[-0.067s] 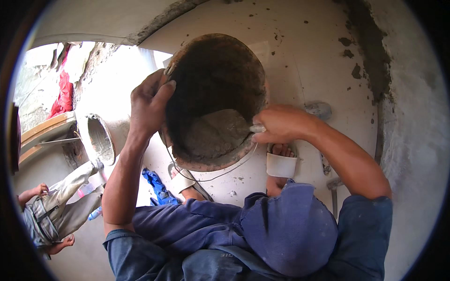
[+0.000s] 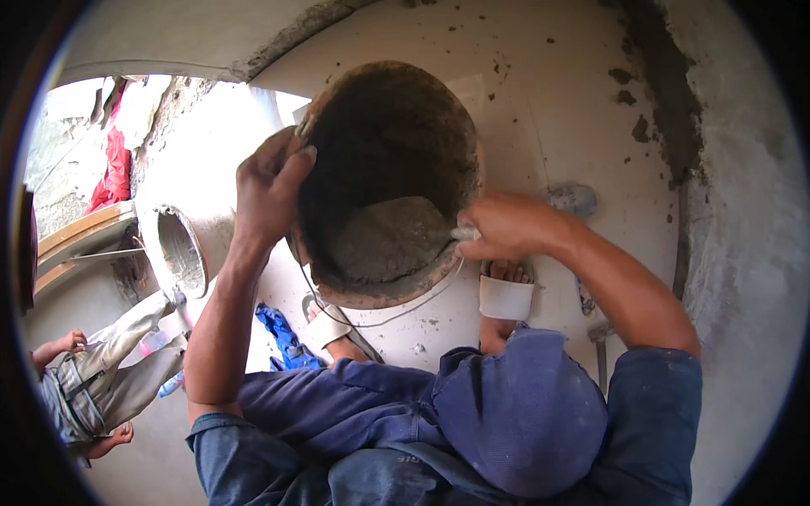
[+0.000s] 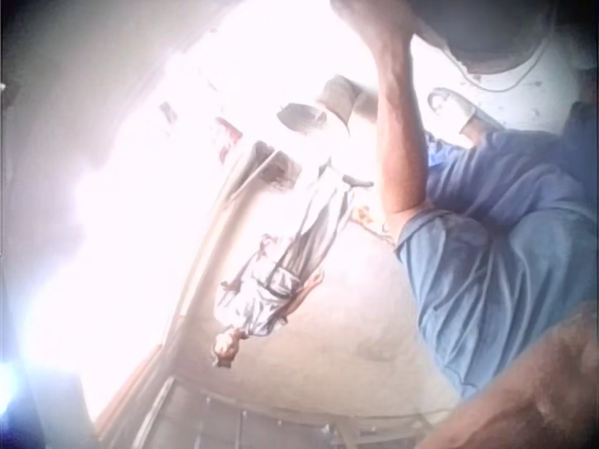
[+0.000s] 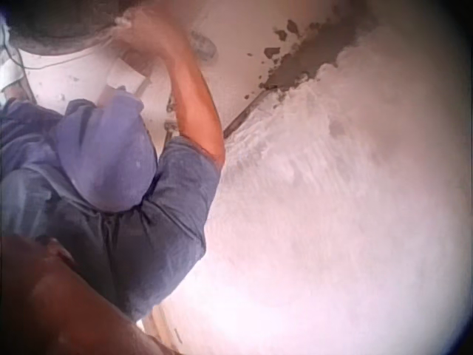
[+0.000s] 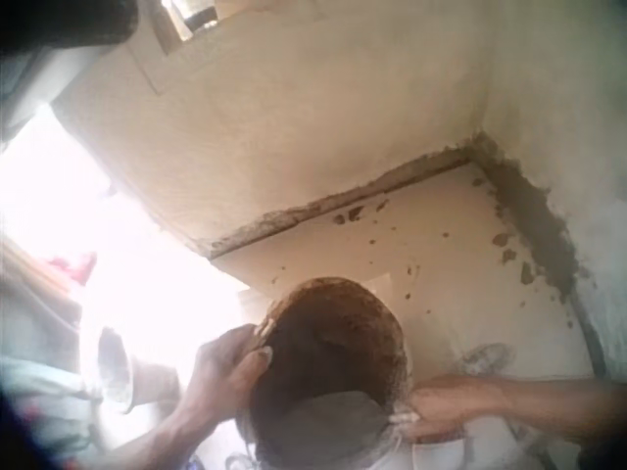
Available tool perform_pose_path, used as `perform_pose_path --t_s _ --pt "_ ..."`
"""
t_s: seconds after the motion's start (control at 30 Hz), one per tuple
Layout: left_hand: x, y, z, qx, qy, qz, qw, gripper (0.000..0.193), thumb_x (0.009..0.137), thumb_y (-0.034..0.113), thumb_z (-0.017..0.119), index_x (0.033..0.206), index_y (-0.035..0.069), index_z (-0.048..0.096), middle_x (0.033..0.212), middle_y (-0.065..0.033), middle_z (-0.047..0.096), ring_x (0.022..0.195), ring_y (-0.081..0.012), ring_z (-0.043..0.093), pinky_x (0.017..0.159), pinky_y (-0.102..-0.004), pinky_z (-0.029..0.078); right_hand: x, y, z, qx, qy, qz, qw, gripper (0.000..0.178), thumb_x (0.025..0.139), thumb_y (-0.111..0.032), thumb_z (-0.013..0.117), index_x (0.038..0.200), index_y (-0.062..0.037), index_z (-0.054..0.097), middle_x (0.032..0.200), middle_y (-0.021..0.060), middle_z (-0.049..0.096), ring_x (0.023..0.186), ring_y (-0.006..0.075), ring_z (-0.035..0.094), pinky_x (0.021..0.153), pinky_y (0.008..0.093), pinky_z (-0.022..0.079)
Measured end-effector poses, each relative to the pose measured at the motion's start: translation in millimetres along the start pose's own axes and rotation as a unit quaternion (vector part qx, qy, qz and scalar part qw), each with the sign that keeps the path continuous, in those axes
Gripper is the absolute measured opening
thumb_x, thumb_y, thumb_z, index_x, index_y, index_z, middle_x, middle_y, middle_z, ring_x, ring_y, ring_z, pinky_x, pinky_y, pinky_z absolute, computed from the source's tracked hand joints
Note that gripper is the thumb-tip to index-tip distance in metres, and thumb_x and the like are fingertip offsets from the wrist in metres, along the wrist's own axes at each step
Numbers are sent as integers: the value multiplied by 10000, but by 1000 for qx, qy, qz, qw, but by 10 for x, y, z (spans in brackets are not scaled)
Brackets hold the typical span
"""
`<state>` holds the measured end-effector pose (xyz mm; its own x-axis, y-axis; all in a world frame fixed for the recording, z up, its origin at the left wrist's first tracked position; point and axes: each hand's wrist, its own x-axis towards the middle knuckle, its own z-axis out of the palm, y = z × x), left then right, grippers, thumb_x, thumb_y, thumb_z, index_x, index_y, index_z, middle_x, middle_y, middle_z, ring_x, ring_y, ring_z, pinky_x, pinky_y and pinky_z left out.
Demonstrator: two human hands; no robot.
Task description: The person spreads cement on the floor with a trowel, places a white ceramic tile into the prepared area, and taps it with a hammer to level and secure it. The person repeats this process for additional tiles, adjusting their positions and smoothing the cement around the edges.
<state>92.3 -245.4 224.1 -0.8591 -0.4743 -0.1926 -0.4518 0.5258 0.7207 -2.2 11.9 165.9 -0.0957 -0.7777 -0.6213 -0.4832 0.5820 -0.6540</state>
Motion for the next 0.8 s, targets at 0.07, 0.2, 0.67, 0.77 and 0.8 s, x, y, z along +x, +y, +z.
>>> perform_pose_path --t_s 0.07,0.2,0.67,0.77,0.8 --pt "2 -38 -10 -11 7 -3 1000 371 839 211 618 1109 -43 624 810 -129 635 751 -181 569 735 -316 468 -65 160 76 38 50 -38 997 358 778 -321 632 888 19 663 801 257 653 794 428 644 730 492 502" --pt "51 -93 -58 -36 -16 -36 999 291 849 182 616 1032 -44 625 777 -70 595 732 -137 506 708 -293 445 -254 341 114 23 119 -2 993 369 789 -331 634 924 12 649 800 249 649 810 438 631 740 495 496" --pt "160 -63 -118 -115 -17 -93 989 304 886 79 548 1147 -72 581 973 -51 614 875 -109 528 797 -249 418 -916 1819 -1488 471 275 138 827 283 817 -271 714 995 -60 652 818 87 662 690 145 626 538 306 502" --pt "154 -49 -99 -79 6 -98 992 284 888 81 540 1128 -62 587 969 -48 616 875 -106 531 794 -245 417 -1079 2313 -2001 440 415 212 768 253 819 -288 687 878 -53 617 701 44 590 574 125 561 484 260 445" --pt "137 -53 -90 -78 2 -99 992 279 889 84 537 1122 -60 589 967 -46 617 878 -104 534 796 -244 417 -1194 2380 -2022 427 475 251 727 251 819 -299 682 839 -57 618 670 38 575 537 123 543 477 257 429"
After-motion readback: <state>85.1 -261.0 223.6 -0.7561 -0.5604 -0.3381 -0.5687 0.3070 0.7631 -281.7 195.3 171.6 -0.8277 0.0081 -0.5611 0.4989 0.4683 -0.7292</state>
